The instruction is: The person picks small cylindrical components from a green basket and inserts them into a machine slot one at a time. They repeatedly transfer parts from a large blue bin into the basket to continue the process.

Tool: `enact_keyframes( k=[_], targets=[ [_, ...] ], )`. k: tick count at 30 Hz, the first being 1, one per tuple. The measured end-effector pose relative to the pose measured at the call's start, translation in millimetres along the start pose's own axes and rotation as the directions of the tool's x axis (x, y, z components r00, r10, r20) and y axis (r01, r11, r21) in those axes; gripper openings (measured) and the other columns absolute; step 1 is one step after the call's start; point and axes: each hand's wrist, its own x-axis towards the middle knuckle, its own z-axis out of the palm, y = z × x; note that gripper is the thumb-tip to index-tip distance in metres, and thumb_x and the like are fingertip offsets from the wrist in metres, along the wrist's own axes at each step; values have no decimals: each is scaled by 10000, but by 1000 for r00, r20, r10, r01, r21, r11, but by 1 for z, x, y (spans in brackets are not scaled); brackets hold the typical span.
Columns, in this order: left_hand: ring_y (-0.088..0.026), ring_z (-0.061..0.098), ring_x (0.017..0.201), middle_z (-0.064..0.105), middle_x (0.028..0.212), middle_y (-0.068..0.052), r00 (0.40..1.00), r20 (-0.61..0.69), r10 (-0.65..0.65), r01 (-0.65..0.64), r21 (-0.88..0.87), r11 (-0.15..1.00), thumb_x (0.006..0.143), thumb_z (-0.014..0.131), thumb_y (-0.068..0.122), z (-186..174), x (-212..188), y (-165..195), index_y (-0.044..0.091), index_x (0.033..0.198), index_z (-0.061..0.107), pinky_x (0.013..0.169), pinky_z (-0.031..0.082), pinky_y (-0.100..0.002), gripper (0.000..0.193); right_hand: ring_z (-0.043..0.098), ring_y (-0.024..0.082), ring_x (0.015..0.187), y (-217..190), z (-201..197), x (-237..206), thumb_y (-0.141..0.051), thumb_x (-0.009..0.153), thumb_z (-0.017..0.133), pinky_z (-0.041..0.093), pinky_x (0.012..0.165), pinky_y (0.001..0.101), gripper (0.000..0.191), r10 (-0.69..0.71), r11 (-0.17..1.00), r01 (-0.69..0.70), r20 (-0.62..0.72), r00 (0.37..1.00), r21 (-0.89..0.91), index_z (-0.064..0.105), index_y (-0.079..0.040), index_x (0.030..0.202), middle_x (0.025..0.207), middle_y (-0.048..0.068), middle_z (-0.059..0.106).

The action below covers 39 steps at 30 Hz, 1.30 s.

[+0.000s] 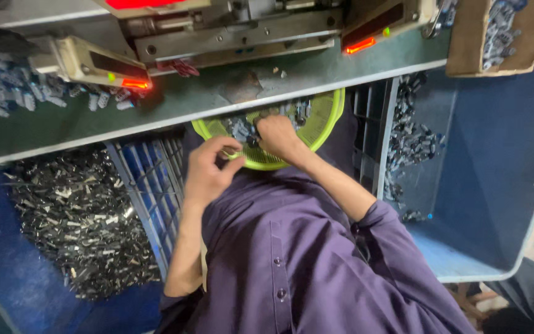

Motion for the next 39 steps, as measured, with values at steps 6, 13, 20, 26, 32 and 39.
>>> enact_keyframes(
  k=[6, 13, 20, 26, 32, 39],
  targets=[
    [-377, 679, 1056, 718, 1102, -152, 962, -48, 267, -239, 318, 917, 803, 783, 52, 15, 11, 3, 20, 1034, 667, 918, 530, -431, 260, 665, 389, 860, -17, -31, -30, -13, 832, 727, 520, 740, 483, 166, 21, 943, 55, -222, 975, 330, 710, -10, 997, 898, 180, 688],
    [-350, 705, 1012, 719, 1052, -113, 915, -93, 394, -368, 212, 905, 813, 757, -8, 24, 28, 13, 21, 978, 648, 925, 556, -419, 199, 682, 220, 878, -47, -80, -64, 148, 904, 588, 548, 781, 314, 273, 251, 612, 112, -326, 912, 783, 710, 20, 1112, 1025, 138, 733],
    [-352, 634, 823, 627, 880, -135, 749, -105, 654, -574, 390, 720, 679, 629, -82, 29, 32, 23, 10, 884, 596, 807, 520, -451, 227, 725, 181, 943, -51, -63, -68, -14, 1001, 717, 619, 876, 326, 196, 326, -169, 241, -176, 929, 956, 547, -10, 1098, 1048, 142, 739],
    [-346, 602, 827, 589, 850, -140, 803, 39, 595, -546, 448, 708, 728, 650, -101, 31, 27, 39, 9, 871, 602, 795, 517, -454, 187, 706, 206, 903, -40, -53, -64, 31, 876, 770, 618, 816, 351, 283, 312, -274, 121, -31, 950, 954, 517, -58, 965, 994, 143, 713],
    [-301, 609, 805, 675, 817, -93, 782, -233, 578, -465, 399, 790, 683, 642, -83, 16, 5, 48, 64, 802, 654, 766, 513, -398, 190, 580, 221, 860, -30, -45, -61, 77, 936, 631, 523, 786, 311, 253, 79, -918, -30, 259, 963, 394, 491, -134, 951, 997, 126, 604],
    [-144, 626, 743, 748, 1012, -68, 931, -106, -349, 237, -551, 800, 913, 575, 48, 8, -2, -1, 64, 971, 650, 706, 543, -308, 96, 610, 228, 911, -23, -58, -51, 105, 924, 603, 536, 829, 313, 242, 228, -782, 51, 208, 951, 621, 510, -95, 1023, 1041, 120, 626]
  ],
)
